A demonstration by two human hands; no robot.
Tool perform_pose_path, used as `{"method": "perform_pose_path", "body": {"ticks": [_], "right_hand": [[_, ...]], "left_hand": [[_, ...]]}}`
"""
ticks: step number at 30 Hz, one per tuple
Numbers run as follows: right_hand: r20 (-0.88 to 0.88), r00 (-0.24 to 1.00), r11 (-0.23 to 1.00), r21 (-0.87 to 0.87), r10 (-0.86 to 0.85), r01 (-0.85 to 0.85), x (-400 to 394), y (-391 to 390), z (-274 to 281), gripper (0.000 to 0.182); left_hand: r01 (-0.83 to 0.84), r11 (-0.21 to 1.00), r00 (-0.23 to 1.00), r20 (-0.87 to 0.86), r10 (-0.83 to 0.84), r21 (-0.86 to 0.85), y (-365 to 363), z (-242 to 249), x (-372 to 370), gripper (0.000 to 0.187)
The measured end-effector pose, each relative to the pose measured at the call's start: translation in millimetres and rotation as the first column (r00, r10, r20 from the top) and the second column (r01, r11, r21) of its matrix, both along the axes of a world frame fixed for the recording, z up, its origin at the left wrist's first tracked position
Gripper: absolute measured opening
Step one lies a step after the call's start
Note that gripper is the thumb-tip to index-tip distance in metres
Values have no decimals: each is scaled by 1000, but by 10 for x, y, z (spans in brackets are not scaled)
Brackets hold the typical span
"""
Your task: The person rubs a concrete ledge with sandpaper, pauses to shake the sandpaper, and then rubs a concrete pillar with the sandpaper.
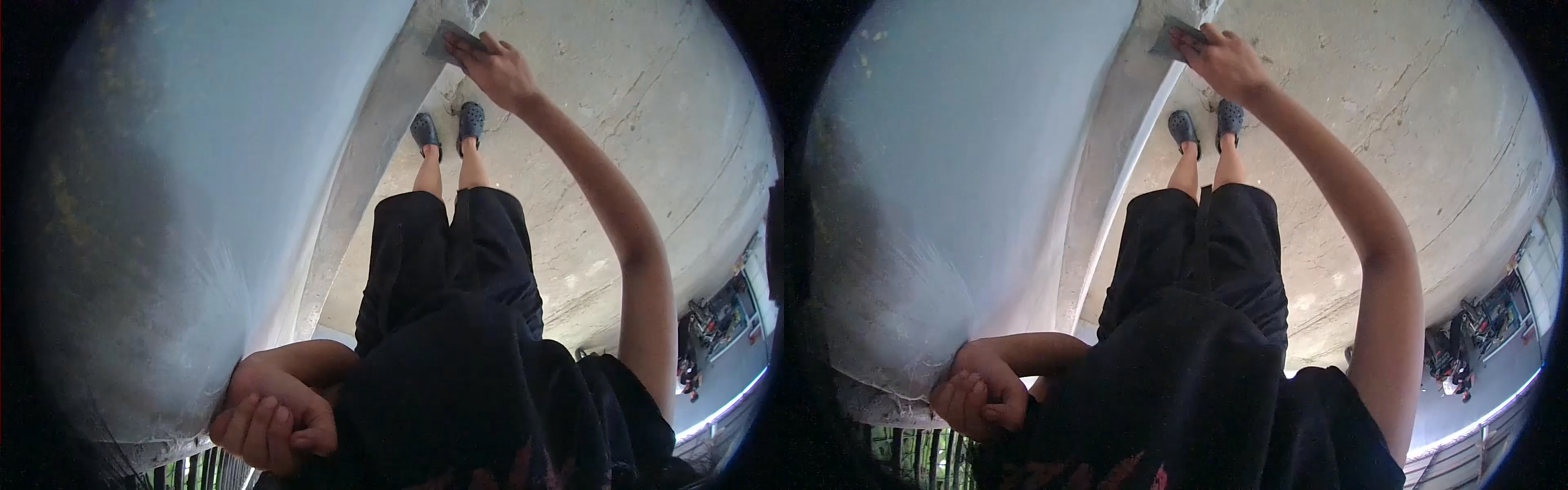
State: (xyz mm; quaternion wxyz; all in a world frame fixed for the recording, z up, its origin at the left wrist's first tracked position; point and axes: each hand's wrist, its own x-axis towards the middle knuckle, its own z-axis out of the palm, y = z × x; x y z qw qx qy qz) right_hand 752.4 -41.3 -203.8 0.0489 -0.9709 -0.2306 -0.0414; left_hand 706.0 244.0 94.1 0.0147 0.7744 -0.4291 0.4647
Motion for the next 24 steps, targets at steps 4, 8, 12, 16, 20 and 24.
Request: {"method": "perform_pose_path", "body": {"ticks": [4, 8, 12, 16, 20, 24], "right_hand": [[-20, 996, 989, -124, -85, 82, 186, 385, -39, 42], [25, 1000, 998, -58, -12, 13, 61, 194, -97, 43], [-26, 999, 1000, 6, 26, -26, 119, 135, -24, 41], [-56, 998, 994, -108, -9, 3, 220, 270, -10, 41], [33, 999, 996, -89, 22, -19, -4, 126, -24, 41], [-21, 1000, 991, -136, -19, 16, 180, 392, 62, 39]], "left_hand": [[-8, 1000, 1000, 9, 8, -28, 18, -3, -4, 29], [-14, 1000, 1000, 4, 14, -4, 11, 16, -3, 30], [30, 999, 999, 19, -30, -32, 43, -8, 2, 31], [22, 1000, 999, 44, -22, -19, 23, -13, 16, 31], [25, 999, 999, 25, -24, -38, 3, 2, 24, 30], [-4, 1000, 1000, 26, 4, -23, 5, 12, 9, 30]]}}
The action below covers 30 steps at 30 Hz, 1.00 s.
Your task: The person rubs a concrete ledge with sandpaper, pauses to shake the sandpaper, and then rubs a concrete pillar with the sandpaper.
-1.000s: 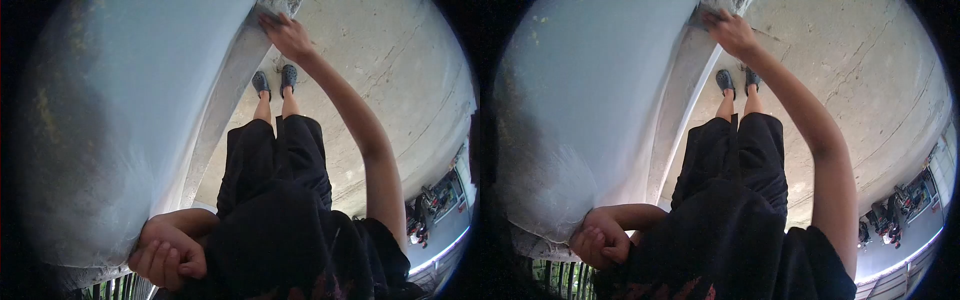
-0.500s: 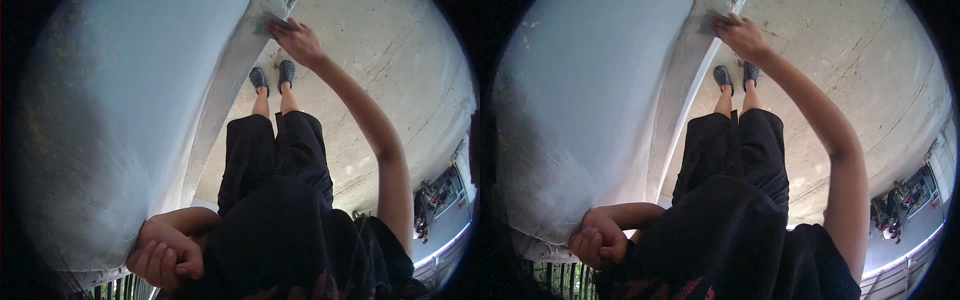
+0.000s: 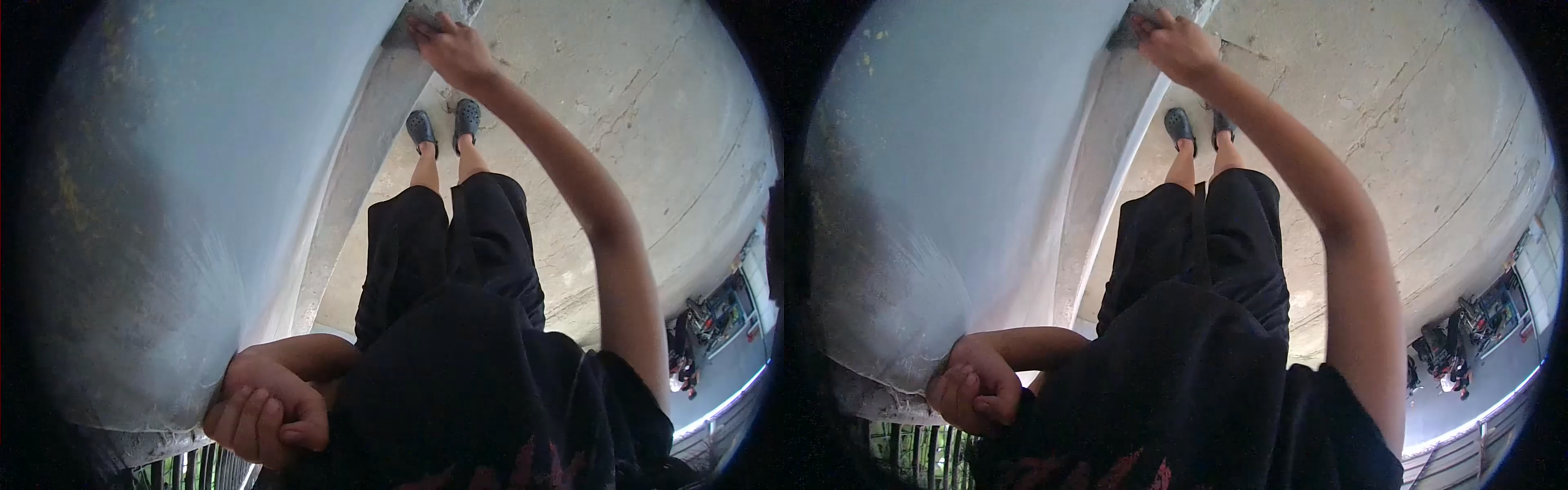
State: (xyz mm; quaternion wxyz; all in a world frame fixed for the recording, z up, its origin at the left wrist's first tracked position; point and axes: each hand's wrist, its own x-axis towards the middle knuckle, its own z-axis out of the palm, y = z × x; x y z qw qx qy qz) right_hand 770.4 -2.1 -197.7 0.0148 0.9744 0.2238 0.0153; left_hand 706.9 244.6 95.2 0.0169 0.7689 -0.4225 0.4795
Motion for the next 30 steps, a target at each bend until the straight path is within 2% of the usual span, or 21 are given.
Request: {"method": "perform_pose_path", "body": {"ticks": [3, 6, 8, 9, 11, 13, 14, 15, 17, 18, 20, 21, 22, 23, 25, 26, 27, 29, 30], "right_hand": [[7, 999, 997, 65, -46, 45, -147, -115, -136, 39], [54, 997, 985, 162, 50, -58, -248, -260, -41, 31], [-294, 941, 974, 99, -168, 204, -90, -223, 135, 37], [-307, 936, 973, 98, -170, 209, -126, -142, 118, 37], [-146, 968, 971, 93, -205, 220, -104, 31, 40, 35], [-100, 990, 964, 235, -103, 124, -442, 334, -192, 38], [-42, 999, 962, 271, 29, -17, -569, 401, -172, 39], [-42, 999, 963, 271, 28, -16, -525, 346, -170, 39], [8, 1000, 947, 320, 9, -11, -350, 177, -108, 36], [-92, 986, 952, 263, -140, 160, -247, 143, -6, 36], [-90, 985, 955, 243, -150, 168, -312, 287, -62, 36], [-88, 982, 959, 216, -168, 184, -374, 378, -83, 36], [-29, 997, 956, 280, -76, 81, -482, 483, -88, 34], [52, 997, 968, 239, 65, -75, -541, 507, -81, 34], [-9, 1000, 926, 378, 23, -18, -365, 256, -156, 35], [-280, 936, 934, 223, -213, 279, -254, 200, -97, 36], [1, 976, 918, 340, -218, 204, -171, 109, -46, 37], [-94, 944, 901, 281, -317, 331, -357, 406, -97, 38], [-33, 960, 932, 232, -277, 277, -499, 558, -89, 39]], "left_hand": [[-14, 1000, 1000, 5, 14, -3, 15, 0, -1, 29], [-20, 1000, 1000, 9, 20, -1, -28, -8, 20, 29], [21, 1000, 1000, -2, -21, -9, -11, -9, 16, 29], [24, 1000, 1000, -15, -24, -7, -2, -6, 6, 29], [5, 1000, 1000, 15, -5, -25, -12, -20, 25, 30], [70, 996, 996, 51, -68, -51, -13, -41, 53, 30], [137, 988, 988, 86, -130, -76, -18, -48, 68, 31], [137, 987, 988, 86, -131, -77, 28, -19, 50, 31], [194, 981, 970, -144, -195, -24, 165, 77, -32, 31], [193, 981, 969, -151, -194, -22, 119, 51, -12, 31], [178, 979, 984, 29, -176, -99, -32, -42, 71, 30], [182, 978, 983, 32, -180, -100, -30, -32, 75, 30], [178, 979, 984, 38, -175, -97, -36, -30, 78, 30], [174, 980, 984, 43, -170, -95, -43, -34, 83, 30], [184, 977, 982, 55, -179, -104, -51, -56, 91, 31], [187, 977, 981, 61, -182, -101, -48, -52, 80, 31], [184, 978, 982, 55, -180, -94, -44, -43, 52, 31], [60, 997, 998, -30, -62, -48, -32, -28, 17, 32], [66, 996, 997, -23, -68, -51, -26, -17, 24, 32]]}}
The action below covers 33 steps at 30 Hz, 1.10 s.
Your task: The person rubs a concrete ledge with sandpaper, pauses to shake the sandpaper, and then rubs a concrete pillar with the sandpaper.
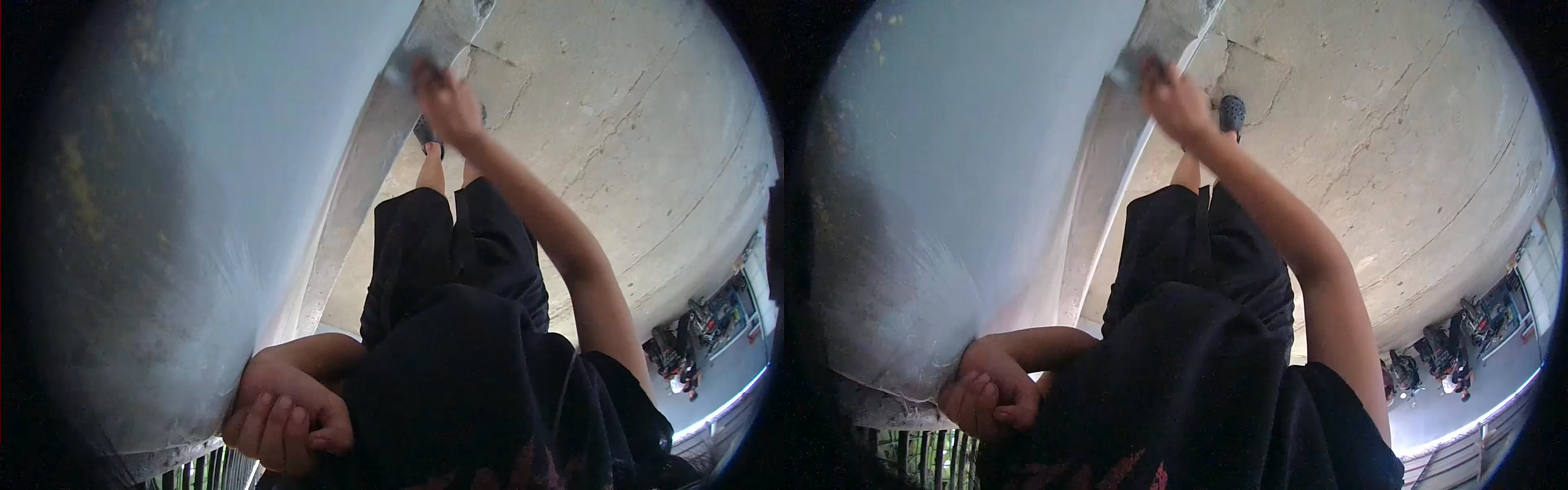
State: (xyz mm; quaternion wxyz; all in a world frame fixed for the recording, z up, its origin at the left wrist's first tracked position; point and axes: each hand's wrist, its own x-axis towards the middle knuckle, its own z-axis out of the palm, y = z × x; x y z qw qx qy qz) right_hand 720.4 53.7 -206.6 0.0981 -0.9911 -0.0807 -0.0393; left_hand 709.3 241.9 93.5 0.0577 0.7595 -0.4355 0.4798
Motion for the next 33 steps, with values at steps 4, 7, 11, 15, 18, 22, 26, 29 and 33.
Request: {"method": "perform_pose_path", "body": {"ticks": [4, 7, 11, 15, 18, 22, 26, 29, 33], "right_hand": [[-1, 1000, 998, -55, 16, -16, -33, 6, 19, 41], [-8, 993, 993, 12, -117, 117, 103, -115, 88, 40], [39, 999, 998, -55, -10, 12, -172, 30, -25, 45], [82, 989, 990, -58, -127, 132, 312, -477, -11, 46], [87, 978, 974, -106, -192, 201, 211, -391, -33, 42], [99, 985, 990, 28, -142, 140, -17, -498, -54, 37], [63, 967, 969, 12, -248, 248, 352, -436, 80, 33], [32, 923, 923, -12, -384, 384, 228, -251, 104, 31], [111, 953, 958, 68, -283, 277, 67, -333, -37, 22]], "left_hand": [[30, 1000, 999, 32, -30, -7, -55, -20, 48, 30], [88, 995, 994, 77, -84, -49, -36, -35, 51, 30], [84, 996, 995, 54, -82, -35, -48, -25, 55, 29], [-9, 997, 1000, -25, 11, 75, 39, 17, -55, 32], [9, 1000, 1000, 0, -9, 18, 26, 4, -20, 32], [4, 998, 1000, -11, -3, 57, 41, 5, -37, 31], [114, 993, 993, 26, -114, -30, -12, -22, 31, 28], [-29, 999, 999, -40, 30, 22, 16, 3, -59, 30], [28, 999, 999, -38, -26, 32, 12, -9, -34, 30]]}}
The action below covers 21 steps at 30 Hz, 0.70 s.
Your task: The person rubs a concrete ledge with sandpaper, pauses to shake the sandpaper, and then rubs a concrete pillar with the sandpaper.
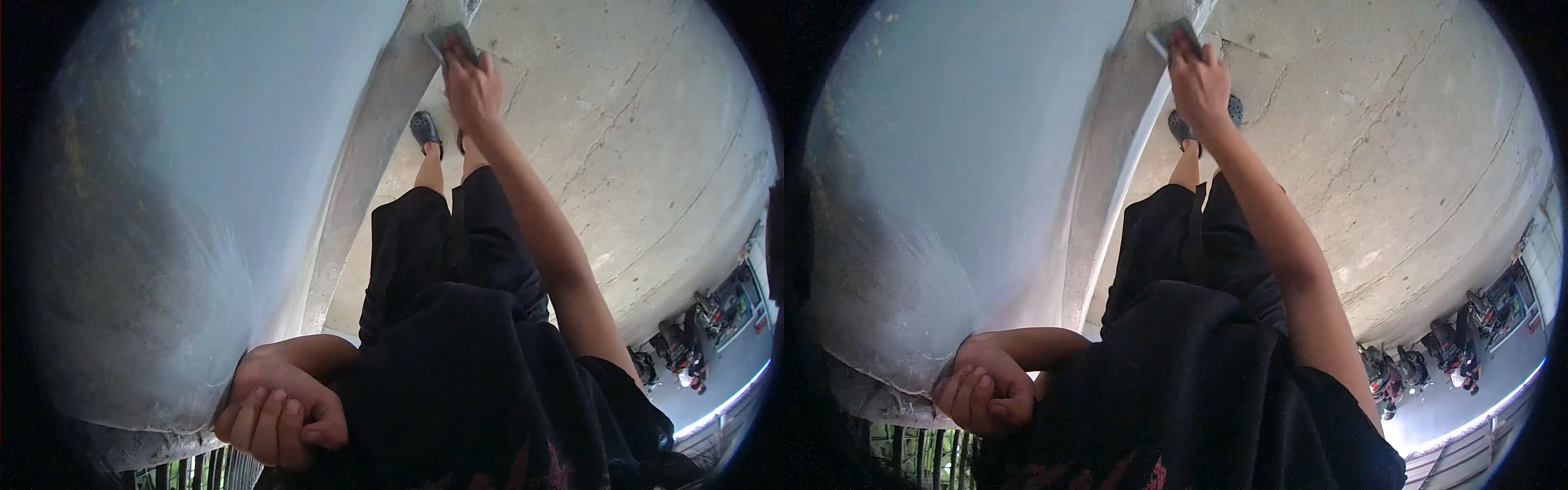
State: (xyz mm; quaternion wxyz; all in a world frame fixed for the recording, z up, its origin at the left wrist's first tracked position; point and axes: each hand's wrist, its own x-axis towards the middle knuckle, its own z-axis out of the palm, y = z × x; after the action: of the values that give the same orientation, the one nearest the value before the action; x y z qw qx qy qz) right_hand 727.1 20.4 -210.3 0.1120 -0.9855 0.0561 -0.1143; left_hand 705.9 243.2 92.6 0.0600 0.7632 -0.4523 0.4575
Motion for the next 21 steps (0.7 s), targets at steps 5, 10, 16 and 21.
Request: {"method": "perform_pose_path", "body": {"ticks": [5, 10, 16, 21], "right_hand": [[-37, 997, 998, -17, -69, 68, 167, -92, 4, 25], [-451, 887, 911, 314, -103, 266, -633, -305, 9, 26], [-505, 738, 579, 465, -447, 669, -1239, -1134, -377, 41], [-776, 511, -414, 630, -370, 657, -1422, -1416, -470, 36]], "left_hand": [[-32, 999, 999, -17, 33, 20, -9, 20, 0, 29], [-8, 1000, 1000, -13, 7, -11, -33, -8, 3, 29], [-18, 1000, 999, 33, 19, -10, -39, -10, 20, 28], [-4, 999, 995, 100, 0, 34, -53, -17, 87, 29]]}}
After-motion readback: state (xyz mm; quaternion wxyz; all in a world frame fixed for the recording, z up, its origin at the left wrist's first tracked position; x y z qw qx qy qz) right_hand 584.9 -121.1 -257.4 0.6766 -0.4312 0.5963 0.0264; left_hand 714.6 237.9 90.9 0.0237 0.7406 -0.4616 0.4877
